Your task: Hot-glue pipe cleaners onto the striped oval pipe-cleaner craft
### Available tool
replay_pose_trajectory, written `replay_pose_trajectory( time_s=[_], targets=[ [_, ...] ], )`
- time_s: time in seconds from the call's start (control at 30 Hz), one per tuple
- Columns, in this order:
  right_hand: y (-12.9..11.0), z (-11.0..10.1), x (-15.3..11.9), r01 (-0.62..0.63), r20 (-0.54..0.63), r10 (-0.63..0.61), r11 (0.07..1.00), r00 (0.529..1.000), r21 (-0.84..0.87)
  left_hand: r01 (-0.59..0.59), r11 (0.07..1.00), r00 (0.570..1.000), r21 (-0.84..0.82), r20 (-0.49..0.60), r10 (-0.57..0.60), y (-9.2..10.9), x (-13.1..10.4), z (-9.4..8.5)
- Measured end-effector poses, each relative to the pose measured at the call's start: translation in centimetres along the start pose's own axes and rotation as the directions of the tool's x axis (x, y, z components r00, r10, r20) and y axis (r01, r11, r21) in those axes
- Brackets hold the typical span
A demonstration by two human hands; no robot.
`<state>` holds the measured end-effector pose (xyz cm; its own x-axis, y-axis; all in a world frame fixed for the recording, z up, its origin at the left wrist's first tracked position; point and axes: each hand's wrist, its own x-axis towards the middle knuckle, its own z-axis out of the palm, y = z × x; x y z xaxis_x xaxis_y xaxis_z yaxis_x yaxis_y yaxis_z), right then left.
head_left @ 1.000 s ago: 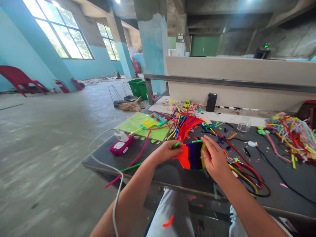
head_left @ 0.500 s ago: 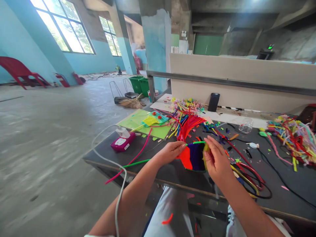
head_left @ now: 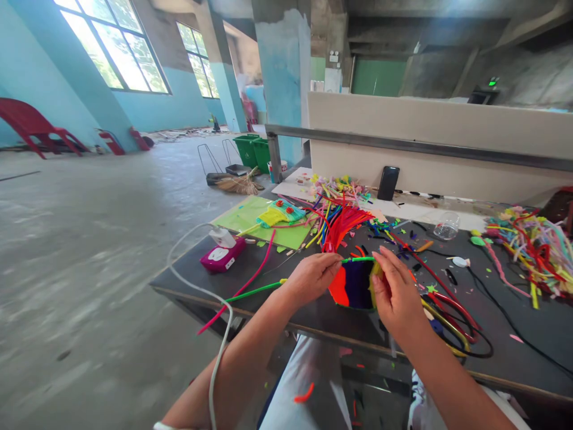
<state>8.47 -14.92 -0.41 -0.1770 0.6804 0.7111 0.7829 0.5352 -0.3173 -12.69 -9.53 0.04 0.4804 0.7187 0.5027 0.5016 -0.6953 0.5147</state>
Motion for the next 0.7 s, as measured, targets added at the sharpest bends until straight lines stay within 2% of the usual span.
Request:
replay_pose_trajectory(
  time_s=[0.37, 0.7],
  targets=[
    [-0.3, -0.2, -0.2, 0.0, 0.01, 0.001, 1.0, 1.0, -0.023, -0.058, 0.998, 0.993, 0.026, -0.105, 0.06, 0.3, -0.2, 0.8],
    [-0.5, -0.2, -0.2, 0.002, 0.009, -0.002, 0.999, 1.0, -0.035, -0.097, 0.995, 0.987, -0.004, -0.13, 0.095, 0.7, 0.0, 1.3]
  ],
)
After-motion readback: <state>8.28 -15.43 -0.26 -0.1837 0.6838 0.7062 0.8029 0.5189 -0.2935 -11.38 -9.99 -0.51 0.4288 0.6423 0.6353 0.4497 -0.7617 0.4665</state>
